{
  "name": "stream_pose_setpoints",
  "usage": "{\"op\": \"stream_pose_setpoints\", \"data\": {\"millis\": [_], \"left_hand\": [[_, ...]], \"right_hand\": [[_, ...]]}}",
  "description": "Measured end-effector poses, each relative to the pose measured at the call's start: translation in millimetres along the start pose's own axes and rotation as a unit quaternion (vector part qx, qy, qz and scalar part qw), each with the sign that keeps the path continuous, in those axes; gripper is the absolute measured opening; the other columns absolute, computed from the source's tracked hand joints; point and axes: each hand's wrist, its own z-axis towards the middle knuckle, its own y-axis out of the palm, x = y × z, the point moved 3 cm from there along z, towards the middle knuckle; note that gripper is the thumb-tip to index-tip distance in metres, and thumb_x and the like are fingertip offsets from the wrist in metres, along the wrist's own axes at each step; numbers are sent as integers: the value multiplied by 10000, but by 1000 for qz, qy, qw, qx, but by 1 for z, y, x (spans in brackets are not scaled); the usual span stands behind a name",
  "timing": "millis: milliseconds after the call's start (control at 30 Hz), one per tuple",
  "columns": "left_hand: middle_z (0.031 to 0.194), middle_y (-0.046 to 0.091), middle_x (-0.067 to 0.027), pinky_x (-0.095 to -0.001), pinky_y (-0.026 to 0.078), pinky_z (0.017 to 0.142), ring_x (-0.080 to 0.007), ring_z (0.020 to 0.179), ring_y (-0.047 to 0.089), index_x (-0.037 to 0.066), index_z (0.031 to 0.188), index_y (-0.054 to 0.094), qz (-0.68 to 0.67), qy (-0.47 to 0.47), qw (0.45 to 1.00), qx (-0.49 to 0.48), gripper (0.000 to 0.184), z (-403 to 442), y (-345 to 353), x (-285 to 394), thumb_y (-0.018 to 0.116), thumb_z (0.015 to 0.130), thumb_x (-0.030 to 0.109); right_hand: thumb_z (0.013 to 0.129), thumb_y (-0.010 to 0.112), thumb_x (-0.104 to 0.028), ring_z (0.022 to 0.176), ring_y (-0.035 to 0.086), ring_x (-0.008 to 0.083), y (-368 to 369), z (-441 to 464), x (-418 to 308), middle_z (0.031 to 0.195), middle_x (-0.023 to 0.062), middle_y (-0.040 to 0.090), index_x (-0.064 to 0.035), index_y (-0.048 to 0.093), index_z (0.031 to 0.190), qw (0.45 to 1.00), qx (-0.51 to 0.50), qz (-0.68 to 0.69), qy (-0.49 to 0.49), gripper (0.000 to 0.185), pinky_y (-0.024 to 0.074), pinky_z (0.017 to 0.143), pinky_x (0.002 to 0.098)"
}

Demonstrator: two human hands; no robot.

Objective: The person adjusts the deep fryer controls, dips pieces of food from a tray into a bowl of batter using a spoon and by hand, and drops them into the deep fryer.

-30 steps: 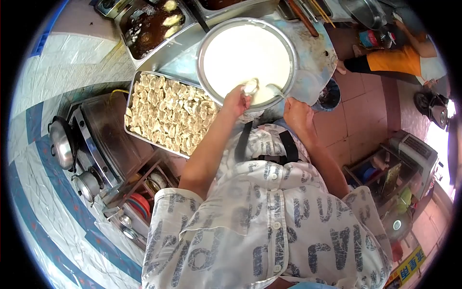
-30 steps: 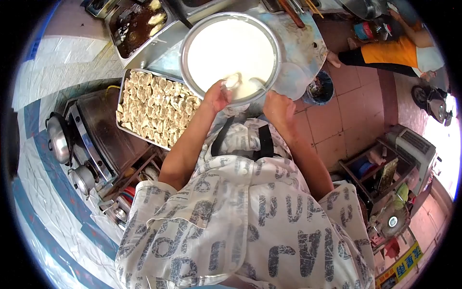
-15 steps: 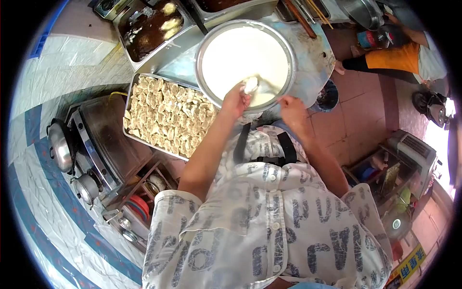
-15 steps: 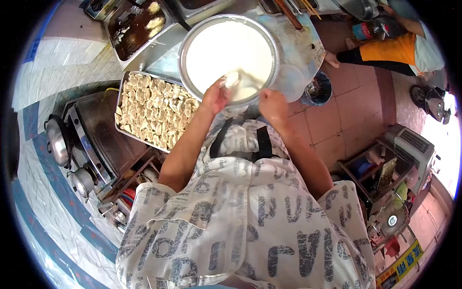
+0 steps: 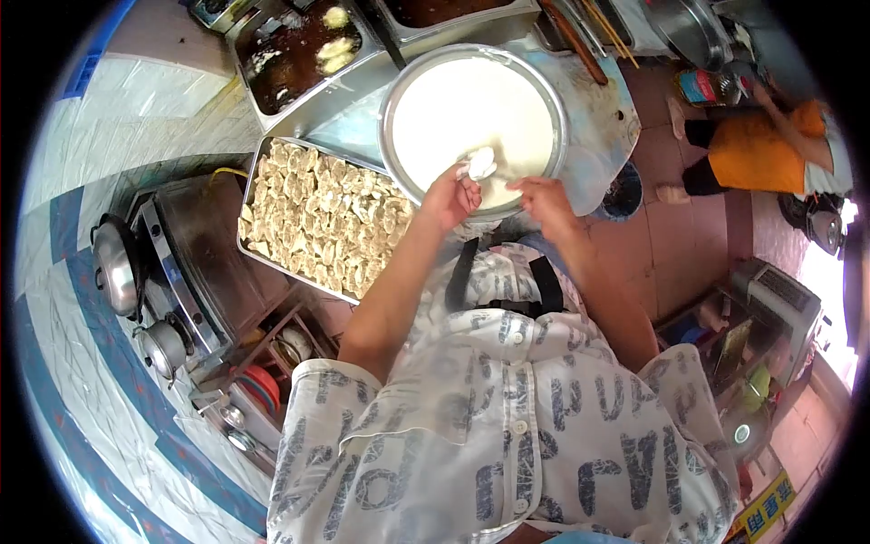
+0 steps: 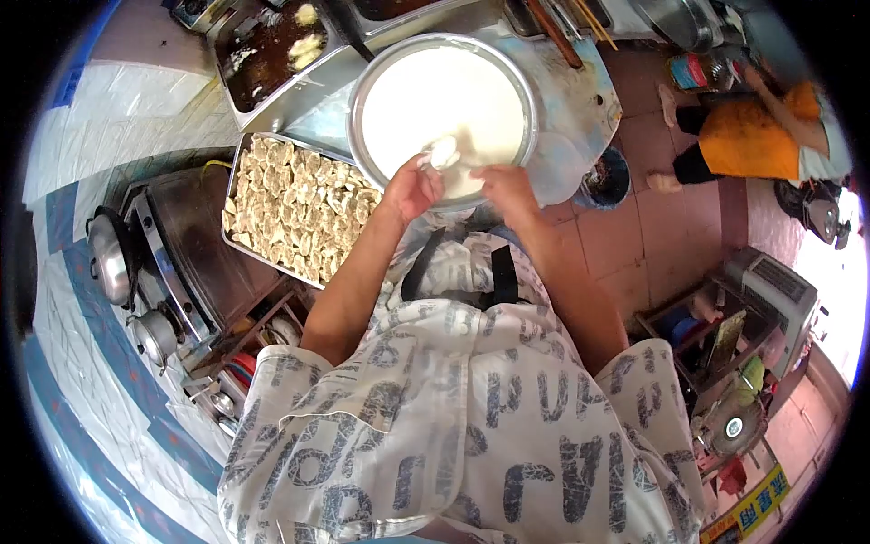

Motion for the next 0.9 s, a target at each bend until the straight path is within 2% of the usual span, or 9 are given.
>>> {"op": "stream_pose_setpoints", "data": {"millis": [133,267,367,533,600,667,767,800,900], "left_hand": [[1015,680,-25,-233,544,604,-99,684,603,122,1211,593,-10,34,999,-27,294,-11,-2,26,611,922,174],[902,652,-3,-240,534,595,-103,664,593,146,1159,605,-11,129,991,28,232,-34,-5,99,609,929,177],[876,636,-21,-216,514,577,-96,650,570,135,1150,606,63,230,964,115,206,-55,-4,196,565,966,220],[908,644,-52,-220,480,490,-109,618,557,79,1195,614,248,398,857,213,269,-78,8,337,465,1018,216],[932,685,-77,-243,434,460,-132,555,589,76,1206,644,337,429,800,252,274,-68,-6,370,557,974,193],[926,700,-63,-245,492,511,-111,630,611,73,1197,651,503,391,722,271,263,-57,-11,386,582,958,159],[783,678,-59,-278,484,527,-141,590,633,13,1145,680,582,376,655,300,310,-49,-5,389,656,899,200],[779,680,-50,-284,508,570,-138,629,650,-10,1156,673,586,423,660,206,355,-41,-26,403,665,883,216],[799,684,-51,-267,510,601,-117,651,638,-10,1188,662,538,464,653,261,358,-87,11,362,644,899,201]], "right_hand": [[946,604,-200,443,285,43,-34,20,-14,566,-56,411,11,693,1082,963,-52,262,41,267,220,411,243],[969,591,-227,431,287,49,-48,12,-16,549,-50,410,31,674,1128,995,-4,100,3,314,210,404,242],[974,587,-231,430,290,49,-50,12,16,552,-40,426,43,670,1141,999,17,38,-2,331,210,405,235],[975,592,-240,448,314,44,-44,-4,43,570,-24,462,47,673,1146,999,36,14,28,343,222,416,222],[977,590,-239,453,319,41,-43,-4,49,572,-27,464,35,687,1130,999,38,18,22,328,222,416,220],[980,584,-235,461,323,40,-41,-5,47,573,-31,461,24,701,1110,999,45,9,12,312,228,421,221],[984,573,-227,475,331,44,-42,-16,33,573,-37,451,13,715,1083,998,63,-13,-8,296,244,438,228],[985,571,-226,479,334,46,-43,-15,32,574,-39,447,12,717,1079,998,64,-14,-16,295,249,446,230],[987,567,-225,495,342,51,-44,-13,31,579,-40,440,15,717,1076,997,71,4,-20,297,259,467,236]]}}
